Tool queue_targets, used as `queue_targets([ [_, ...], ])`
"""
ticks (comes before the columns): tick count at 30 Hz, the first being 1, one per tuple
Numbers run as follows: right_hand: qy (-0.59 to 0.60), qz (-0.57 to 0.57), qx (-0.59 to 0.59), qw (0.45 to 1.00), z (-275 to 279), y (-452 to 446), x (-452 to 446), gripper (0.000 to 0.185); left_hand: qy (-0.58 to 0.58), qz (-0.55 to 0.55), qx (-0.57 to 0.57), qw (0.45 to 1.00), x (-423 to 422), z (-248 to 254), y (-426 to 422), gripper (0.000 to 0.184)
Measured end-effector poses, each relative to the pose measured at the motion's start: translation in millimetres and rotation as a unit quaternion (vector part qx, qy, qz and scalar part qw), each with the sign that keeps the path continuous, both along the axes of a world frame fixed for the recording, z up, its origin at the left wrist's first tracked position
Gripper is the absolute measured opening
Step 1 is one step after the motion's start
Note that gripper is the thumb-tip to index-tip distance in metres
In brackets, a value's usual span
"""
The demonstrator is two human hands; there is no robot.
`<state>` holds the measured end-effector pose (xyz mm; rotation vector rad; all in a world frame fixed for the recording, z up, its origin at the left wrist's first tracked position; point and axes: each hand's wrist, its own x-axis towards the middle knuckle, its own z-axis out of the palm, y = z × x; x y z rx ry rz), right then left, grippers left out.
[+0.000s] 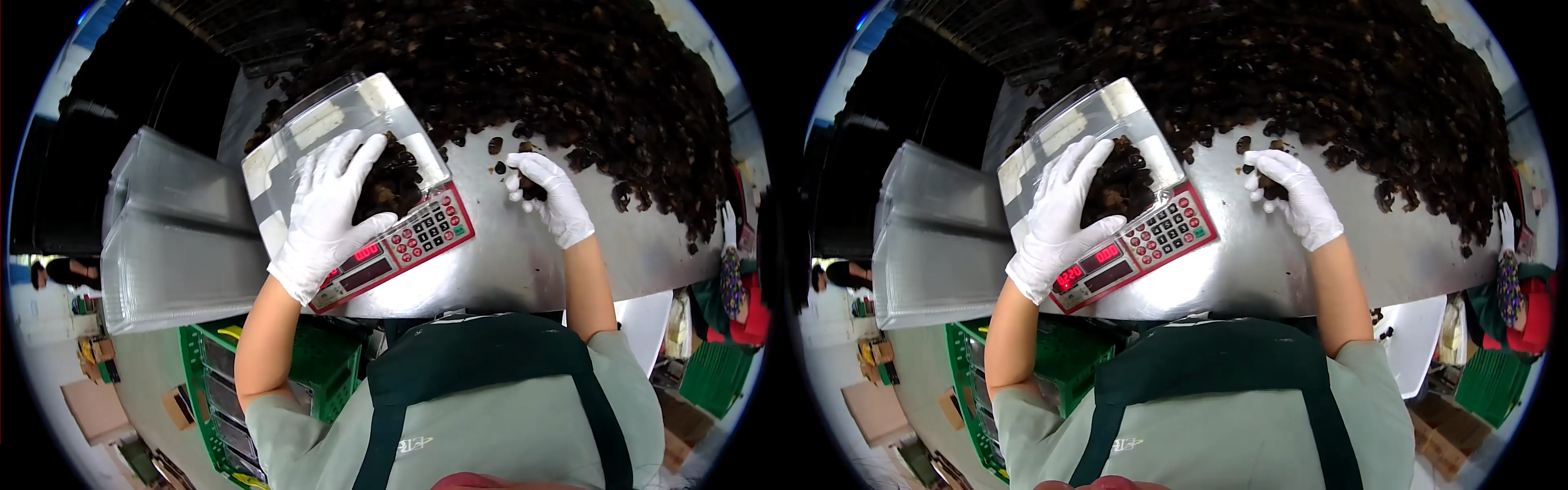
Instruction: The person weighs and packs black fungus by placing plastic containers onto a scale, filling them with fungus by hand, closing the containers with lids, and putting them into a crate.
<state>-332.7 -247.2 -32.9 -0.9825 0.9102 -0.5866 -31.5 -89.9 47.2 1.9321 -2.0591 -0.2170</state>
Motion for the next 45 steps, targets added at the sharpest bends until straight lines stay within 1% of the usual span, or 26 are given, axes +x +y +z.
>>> queue_targets([
  [1, 0.000, -0.008, -0.001, 1.000, 4.0, -0.2, 2.1, 0.024, -0.004, 0.010, -0.009, 1.000, -0.7, -0.5, 0.8, 0.086],
  [2, 0.013, 0.026, 0.004, 1.000, 11.8, -0.7, 5.5, 0.024, -0.008, 0.021, -0.019, 1.000, -0.4, -1.7, 1.8, 0.085],
  [3, 0.025, 0.062, 0.008, 0.998, 20.1, 0.0, 10.6, 0.024, 0.019, 0.015, -0.026, 0.999, 2.7, -3.8, 3.4, 0.083],
  [4, 0.023, 0.056, 0.008, 0.998, 30.2, 2.5, 19.1, 0.024, 0.056, 0.027, -0.017, 0.998, 2.0, 2.3, 6.2, 0.081],
  [6, 0.008, 0.059, -0.032, 0.998, 47.1, 7.8, 38.8, 0.029, 0.080, 0.030, -0.069, 0.994, 11.7, 10.4, 10.3, 0.077],
  [8, 0.000, 0.155, -0.095, 0.983, 53.2, 0.6, 53.8, 0.040, 0.092, 0.050, -0.115, 0.988, 21.0, 25.8, 16.1, 0.072],
  [10, -0.058, 0.189, -0.206, 0.958, 66.6, 4.9, 80.8, 0.041, 0.261, 0.103, -0.153, 0.948, 26.7, 29.3, 18.8, 0.070],
  [11, -0.059, 0.190, -0.207, 0.958, 67.2, 4.3, 94.3, 0.041, 0.246, 0.126, -0.152, 0.949, 34.0, 33.8, 22.4, 0.068],
  [13, 0.039, 0.252, -0.364, 0.896, 65.6, 1.8, 118.8, 0.042, 0.262, 0.152, -0.168, 0.938, 47.1, 27.1, 24.7, 0.061],
  [16, 0.108, 0.284, -0.545, 0.781, 66.2, 3.3, 133.0, 0.045, 0.283, 0.180, -0.160, 0.929, 56.7, 19.2, 28.1, 0.059],
  [17, 0.070, 0.250, -0.572, 0.778, 65.8, 2.9, 134.6, 0.048, 0.295, 0.188, -0.146, 0.926, 60.2, 17.9, 29.1, 0.058],
  [18, 0.084, 0.236, -0.532, 0.809, 71.2, 1.1, 128.2, 0.047, 0.295, 0.190, -0.148, 0.925, 63.2, 18.6, 29.2, 0.058],
  [20, 0.064, 0.198, -0.377, 0.902, 83.0, -7.4, 109.0, 0.043, 0.292, 0.199, -0.092, 0.931, 69.1, 18.3, 29.2, 0.059],
  [22, 0.017, 0.102, -0.374, 0.922, 68.8, -18.8, 87.0, 0.039, 0.297, 0.202, -0.082, 0.930, 80.6, 12.1, 21.9, 0.059],
  [24, 0.064, 0.074, -0.216, 0.971, 70.5, -18.1, 60.2, 0.041, 0.273, 0.193, -0.057, 0.941, 88.2, 11.7, 11.7, 0.059],
  [25, 0.053, 0.069, -0.195, 0.977, 56.5, -19.7, 48.7, 0.042, 0.253, 0.200, -0.053, 0.945, 85.7, 14.7, 6.0, 0.059],
  [26, 0.041, 0.065, -0.171, 0.982, 37.3, -20.0, 39.4, 0.043, 0.295, 0.212, -0.049, 0.930, 82.8, 13.8, -2.3, 0.058],
  [28, 0.047, 0.068, -0.139, 0.987, 16.2, -9.5, 25.3, 0.042, 0.110, 0.216, -0.069, 0.968, 104.8, -6.8, -16.4, 0.061],
  [30, 0.104, 0.056, -0.085, 0.989, 5.7, 1.9, 16.1, 0.038, 0.049, 0.268, -0.055, 0.961, 113.9, -18.8, -29.0, 0.069],
  [32, 0.107, 0.082, -0.060, 0.989, 4.1, 9.1, 11.4, 0.035, 0.044, 0.309, -0.034, 0.949, 116.2, -19.6, -39.4, 0.073],
  [34, 0.112, 0.098, -0.036, 0.988, 4.3, 12.3, 11.3, 0.033, 0.057, 0.385, 0.057, 0.919, 111.8, -10.0, -46.9, 0.075],
  [39, 0.121, 0.128, -0.070, 0.982, 14.0, 22.1, 26.0, 0.025, 0.088, 0.345, 0.037, 0.934, 129.2, -35.9, -45.9, 0.074],
  [41, 0.124, 0.146, -0.086, 0.978, 13.9, 23.8, 28.9, 0.025, 0.291, 0.350, -0.080, 0.887, 117.6, -32.0, -41.2, 0.069],
  [42, 0.124, 0.141, -0.087, 0.978, 15.7, 25.0, 29.7, 0.025, 0.434, 0.315, -0.136, 0.833, 110.1, -28.8, -38.9, 0.065],
  [44, 0.104, 0.154, -0.079, 0.979, 19.5, 28.1, 32.9, 0.026, 0.507, 0.253, -0.189, 0.802, 89.6, -3.6, -23.9, 0.061],
  [45, 0.103, 0.149, -0.079, 0.980, 18.8, 29.8, 34.5, 0.026, 0.485, 0.239, -0.190, 0.820, 83.7, 5.0, -17.1, 0.057],
])
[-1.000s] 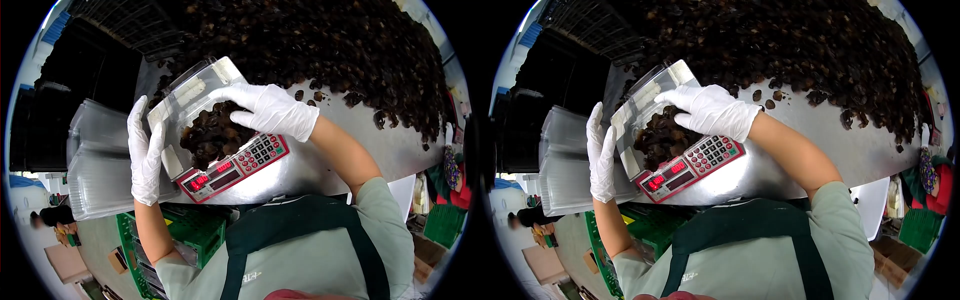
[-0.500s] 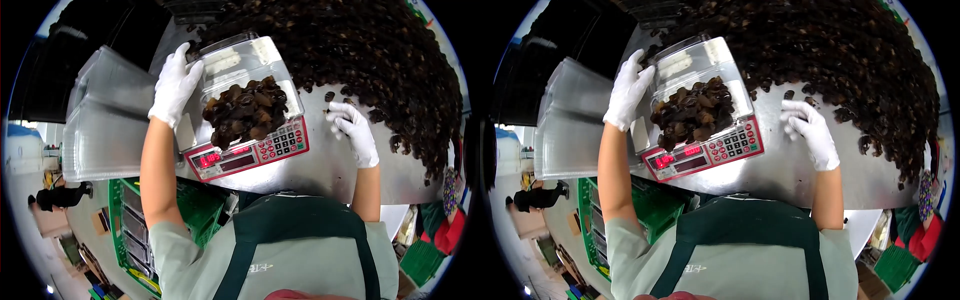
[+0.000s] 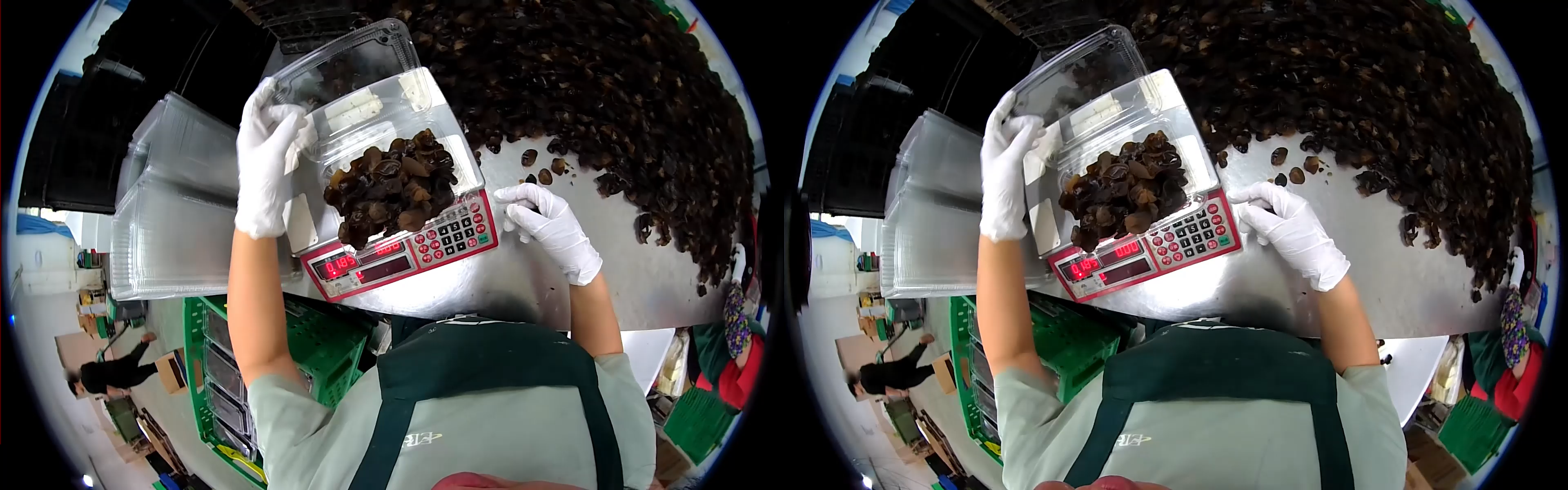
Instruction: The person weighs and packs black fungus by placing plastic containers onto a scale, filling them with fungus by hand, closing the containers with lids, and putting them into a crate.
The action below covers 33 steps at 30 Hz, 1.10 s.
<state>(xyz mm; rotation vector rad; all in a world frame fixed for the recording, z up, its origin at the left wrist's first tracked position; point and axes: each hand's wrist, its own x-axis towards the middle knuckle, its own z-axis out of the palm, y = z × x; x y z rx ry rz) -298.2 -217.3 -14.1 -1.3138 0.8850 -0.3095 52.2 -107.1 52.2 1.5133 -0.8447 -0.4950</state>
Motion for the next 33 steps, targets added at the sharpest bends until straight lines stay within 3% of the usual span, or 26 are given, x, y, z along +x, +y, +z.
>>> queue_targets([
  [2, -0.019, -0.008, -0.144, 0.989, -5.1, 5.2, 3.1, 0.025, -0.078, -0.016, 0.035, 0.996, -8.9, 12.9, 18.1, 0.044],
  [4, -0.061, -0.005, -0.282, 0.957, 0.6, 15.1, 11.5, 0.022, -0.041, -0.042, 0.039, 0.998, -14.7, 14.6, 35.0, 0.040],
  [6, -0.126, 0.057, -0.475, 0.869, 15.5, 24.5, 31.7, 0.022, -0.036, -0.044, 0.038, 0.998, -22.0, 13.7, 46.0, 0.040],
  [7, -0.057, 0.142, -0.583, 0.798, 31.8, 35.5, 43.7, 0.025, -0.033, -0.034, 0.044, 0.998, -28.0, 14.6, 49.4, 0.041],
  [10, -0.085, 0.225, -0.687, 0.686, 39.0, 59.3, 80.7, 0.025, -0.041, -0.030, 0.041, 0.998, -31.8, 12.2, 53.1, 0.040],
  [13, -0.010, 0.293, -0.684, 0.668, 32.5, 65.4, 123.0, 0.022, -0.065, -0.046, 0.016, 0.997, -30.7, 8.8, 55.7, 0.038],
  [15, 0.012, 0.265, -0.718, 0.644, 28.7, 61.7, 132.1, 0.016, -0.087, -0.048, 0.027, 0.995, -29.0, 5.7, 60.1, 0.038],
  [17, -0.004, 0.240, -0.718, 0.653, 27.1, 63.5, 140.6, 0.017, -0.068, -0.053, 0.027, 0.996, -29.4, 3.5, 63.7, 0.037],
  [21, 0.082, 0.310, -0.698, 0.641, 39.4, 63.6, 143.1, 0.014, -0.165, -0.051, 0.039, 0.984, -39.3, 2.2, 67.8, 0.039],
  [23, -0.018, 0.318, -0.693, 0.646, 34.0, 52.0, 133.9, 0.015, -0.217, -0.071, 0.031, 0.973, -45.8, 3.3, 71.3, 0.041],
  [25, -0.149, 0.181, -0.683, 0.692, 31.6, 47.4, 109.8, 0.019, -0.241, -0.068, 0.053, 0.967, -52.1, 2.8, 77.8, 0.041],
  [27, -0.145, 0.119, -0.677, 0.711, 32.2, 40.2, 78.5, 0.014, -0.240, -0.075, 0.053, 0.966, -53.4, -8.2, 84.4, 0.042],
  [30, -0.156, -0.009, -0.585, 0.796, 23.7, 28.4, 36.8, 0.028, -0.305, -0.086, 0.130, 0.940, -65.9, -10.3, 99.7, 0.050],
  [31, -0.073, -0.011, -0.437, 0.896, 27.2, 32.7, 19.6, 0.032, -0.305, -0.086, 0.155, 0.936, -73.4, -9.1, 104.2, 0.050],
  [33, -0.099, -0.082, -0.325, 0.937, 16.4, 25.2, 24.2, 0.050, -0.353, -0.082, 0.151, 0.920, -76.4, -21.4, 110.0, 0.050],
])
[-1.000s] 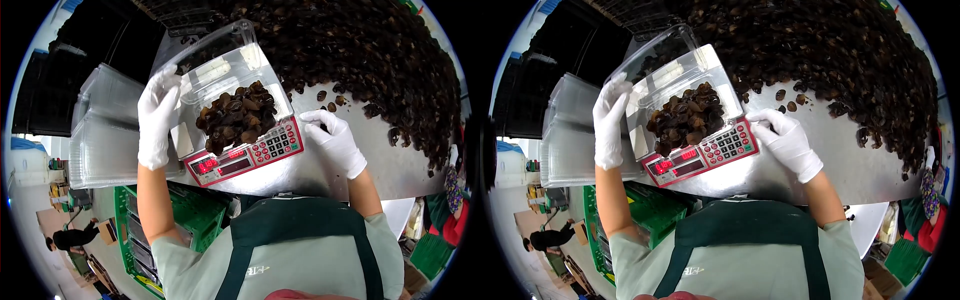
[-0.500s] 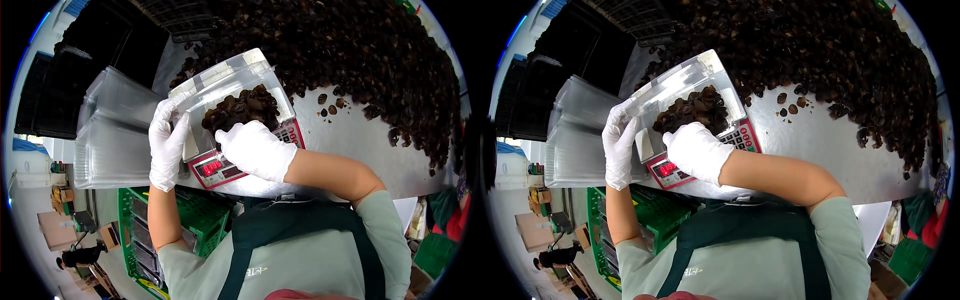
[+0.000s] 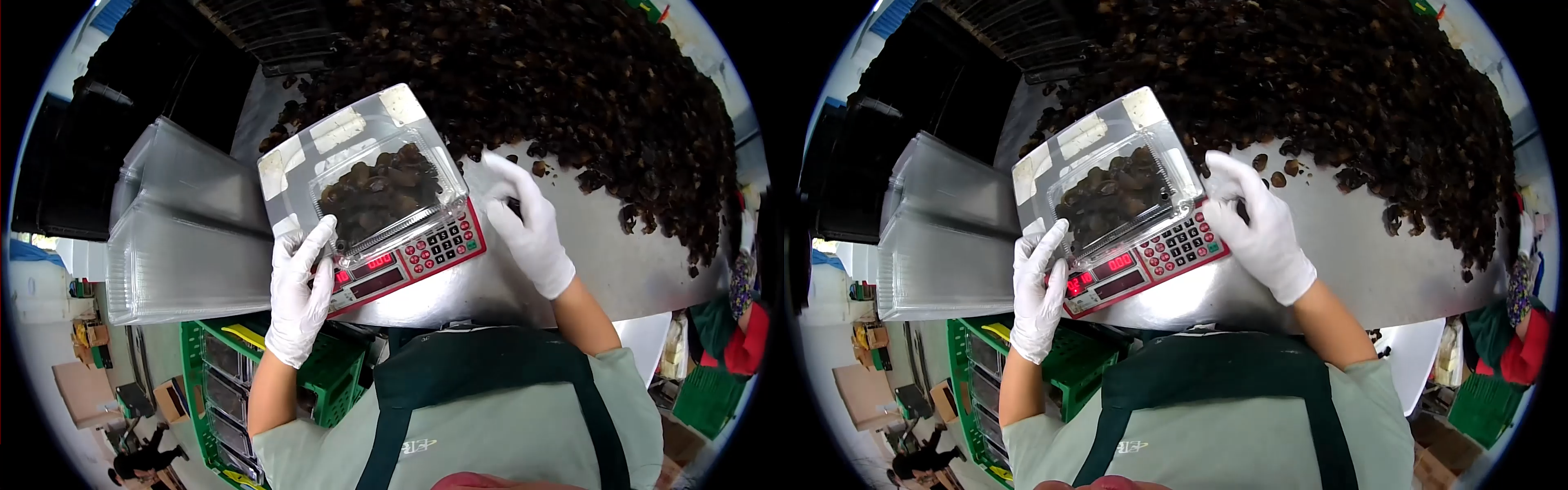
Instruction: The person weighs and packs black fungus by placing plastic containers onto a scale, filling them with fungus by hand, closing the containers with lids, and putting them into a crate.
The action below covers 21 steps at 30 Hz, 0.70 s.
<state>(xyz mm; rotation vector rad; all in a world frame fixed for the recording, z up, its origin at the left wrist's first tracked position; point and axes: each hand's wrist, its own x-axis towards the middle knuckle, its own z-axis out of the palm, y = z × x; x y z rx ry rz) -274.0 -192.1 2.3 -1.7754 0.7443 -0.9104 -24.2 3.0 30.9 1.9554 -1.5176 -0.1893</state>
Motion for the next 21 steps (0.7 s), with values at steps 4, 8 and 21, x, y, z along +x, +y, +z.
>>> queue_targets([
  [4, 0.031, 0.174, 0.293, 0.940, -1.4, -10.6, 24.5, 0.056, 0.160, -0.003, 0.001, 0.987, -2.1, -10.0, -0.2, 0.059],
  [8, -0.066, 0.222, 0.354, 0.906, -11.8, -16.0, 39.4, 0.054, 0.409, 0.085, 0.043, 0.907, 0.2, -3.9, -7.3, 0.079],
  [21, -0.083, 0.221, 0.305, 0.923, -12.3, 22.0, 14.4, 0.064, 0.526, 0.104, -0.069, 0.841, -37.9, 13.8, 27.3, 0.097],
])
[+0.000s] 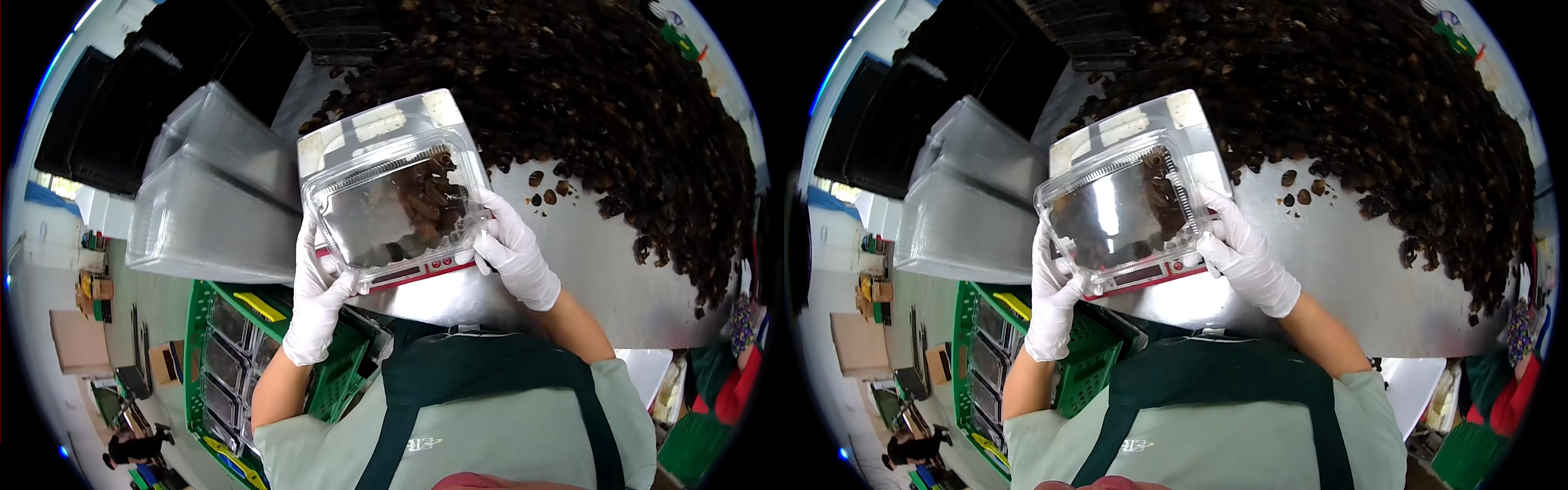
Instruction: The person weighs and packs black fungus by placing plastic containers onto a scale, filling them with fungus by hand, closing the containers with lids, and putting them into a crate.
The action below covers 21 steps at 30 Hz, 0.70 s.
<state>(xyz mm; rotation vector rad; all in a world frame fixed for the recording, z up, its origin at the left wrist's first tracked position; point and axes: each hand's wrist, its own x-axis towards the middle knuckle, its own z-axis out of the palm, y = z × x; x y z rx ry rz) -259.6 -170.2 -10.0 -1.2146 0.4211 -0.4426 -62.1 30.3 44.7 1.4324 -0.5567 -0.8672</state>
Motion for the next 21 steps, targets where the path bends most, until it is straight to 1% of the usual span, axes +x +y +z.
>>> queue_targets([
  [1, -0.005, 0.002, -0.012, 1.000, -3.2, 2.2, 0.7, 0.065, -0.015, -0.008, 0.009, 1.000, 0.5, -2.0, 8.1, 0.097],
  [2, -0.024, 0.004, -0.017, 1.000, -7.0, 4.7, 2.5, 0.066, -0.023, 0.013, 0.004, 1.000, -1.1, -7.4, 14.2, 0.098],
  [3, -0.027, 0.017, -0.019, 0.999, -3.9, 7.4, 5.0, 0.066, 0.013, 0.010, -0.023, 1.000, -4.8, -9.7, 20.1, 0.099],
  [5, -0.024, 0.022, 0.011, 0.999, 5.4, 11.7, 11.7, 0.064, 0.017, -0.009, -0.046, 0.999, -2.5, -9.7, 32.8, 0.101],
  [6, -0.029, 0.069, -0.001, 0.997, -0.3, 6.8, 11.5, 0.063, 0.039, -0.005, -0.034, 0.999, -5.0, 4.5, 37.8, 0.101],
  [7, -0.029, 0.085, -0.002, 0.996, 3.0, 8.7, 17.0, 0.063, 0.024, -0.001, -0.031, 0.999, -4.1, 10.7, 45.5, 0.101],
  [9, -0.044, 0.104, 0.028, 0.993, 14.5, 13.5, 21.8, 0.062, -0.087, -0.028, -0.001, 0.996, 12.5, 1.3, 74.7, 0.100],
  [10, -0.032, 0.103, 0.033, 0.994, 18.0, 16.5, 25.5, 0.061, -0.110, -0.012, 0.009, 0.994, 14.8, 2.2, 80.9, 0.103],
  [11, -0.031, 0.110, 0.032, 0.993, 17.4, 18.9, 28.1, 0.061, -0.103, -0.005, 0.024, 0.994, 19.1, -0.1, 91.8, 0.100],
  [13, -0.019, 0.141, -0.006, 0.990, 14.2, 23.4, 31.9, 0.061, -0.045, 0.026, -0.027, 0.998, 22.4, -10.8, 102.3, 0.097],
  [15, -0.005, 0.139, -0.016, 0.990, 11.6, 31.6, 36.0, 0.061, -0.006, 0.072, -0.080, 0.994, 18.9, -10.7, 101.9, 0.084],
  [17, -0.020, 0.155, -0.081, 0.984, 5.1, 36.0, 36.3, 0.063, 0.020, 0.088, -0.113, 0.990, 26.3, -23.9, 110.3, 0.075],
  [18, -0.024, 0.154, -0.126, 0.980, 7.3, 38.6, 36.2, 0.062, 0.019, 0.089, -0.114, 0.989, 27.1, -26.2, 111.2, 0.075],
  [19, -0.025, 0.155, -0.127, 0.979, 5.5, 40.8, 36.8, 0.062, 0.027, 0.099, -0.119, 0.988, 27.9, -27.4, 111.5, 0.072],
  [21, -0.043, 0.142, -0.190, 0.971, 1.6, 43.3, 37.0, 0.060, 0.034, 0.109, -0.126, 0.985, 27.3, -26.1, 109.3, 0.068],
])
